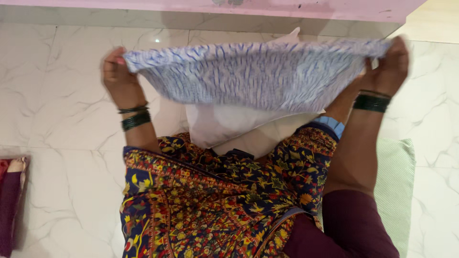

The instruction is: The person sits on the floor and removes a blue and white patterned pillowcase from a pillow by hand. They then remove a green checkered pillowcase from a second pillow. Both pillowcases are placed on the floor next to the pillows.

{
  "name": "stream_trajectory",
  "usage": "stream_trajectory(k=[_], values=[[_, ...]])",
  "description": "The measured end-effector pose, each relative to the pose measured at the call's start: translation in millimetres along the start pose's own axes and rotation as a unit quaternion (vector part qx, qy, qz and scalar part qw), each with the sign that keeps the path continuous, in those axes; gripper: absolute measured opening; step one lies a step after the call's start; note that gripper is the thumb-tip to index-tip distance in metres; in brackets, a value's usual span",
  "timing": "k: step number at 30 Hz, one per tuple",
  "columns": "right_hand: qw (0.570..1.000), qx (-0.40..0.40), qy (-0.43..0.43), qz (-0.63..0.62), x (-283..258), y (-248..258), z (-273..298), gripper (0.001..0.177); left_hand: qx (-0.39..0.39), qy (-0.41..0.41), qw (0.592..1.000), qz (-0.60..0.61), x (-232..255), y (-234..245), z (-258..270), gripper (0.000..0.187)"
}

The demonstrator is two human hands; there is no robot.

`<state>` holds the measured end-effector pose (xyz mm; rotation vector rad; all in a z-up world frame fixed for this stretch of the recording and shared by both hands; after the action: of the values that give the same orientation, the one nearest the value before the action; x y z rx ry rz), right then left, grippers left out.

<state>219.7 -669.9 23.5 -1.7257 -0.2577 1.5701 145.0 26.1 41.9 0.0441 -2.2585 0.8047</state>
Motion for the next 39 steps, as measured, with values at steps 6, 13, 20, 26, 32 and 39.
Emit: stream_trajectory(k=[6,13,20,26,32,39], values=[[0.954,-0.219,0.161,0.125,-81,-23,104,0.030,-0.018,-0.134,0.991,0.022,96,25,29,0.013],[0.981,0.088,0.004,0.170,23,93,173,0.015,-0.013,0.246,0.950,-0.193,75,91,191,0.008],[0.958,0.179,-0.116,0.190,73,207,179,0.024,-0.172,0.451,0.831,-0.275,66,114,253,0.021],[0.971,0.155,-0.138,0.122,72,201,135,0.028,-0.118,0.401,0.882,-0.217,44,96,211,0.019],[0.966,0.155,-0.161,0.131,85,147,32,0.024,-0.133,0.272,0.934,-0.191,-10,50,128,0.024],[0.980,-0.020,-0.197,0.005,138,84,-33,0.050,-0.050,0.143,0.953,-0.262,-103,26,108,0.059]])
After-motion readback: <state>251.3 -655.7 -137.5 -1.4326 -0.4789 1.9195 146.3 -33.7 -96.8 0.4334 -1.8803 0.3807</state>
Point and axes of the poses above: each hand's wrist, its own z-axis away from the middle knuckle, its own y-axis out of the back of the hand, x = y × z, the point moved 2 cm from there along -z, towards the middle knuckle, and after that the axes turned 14 degrees about -y, right-handed, at the moved point
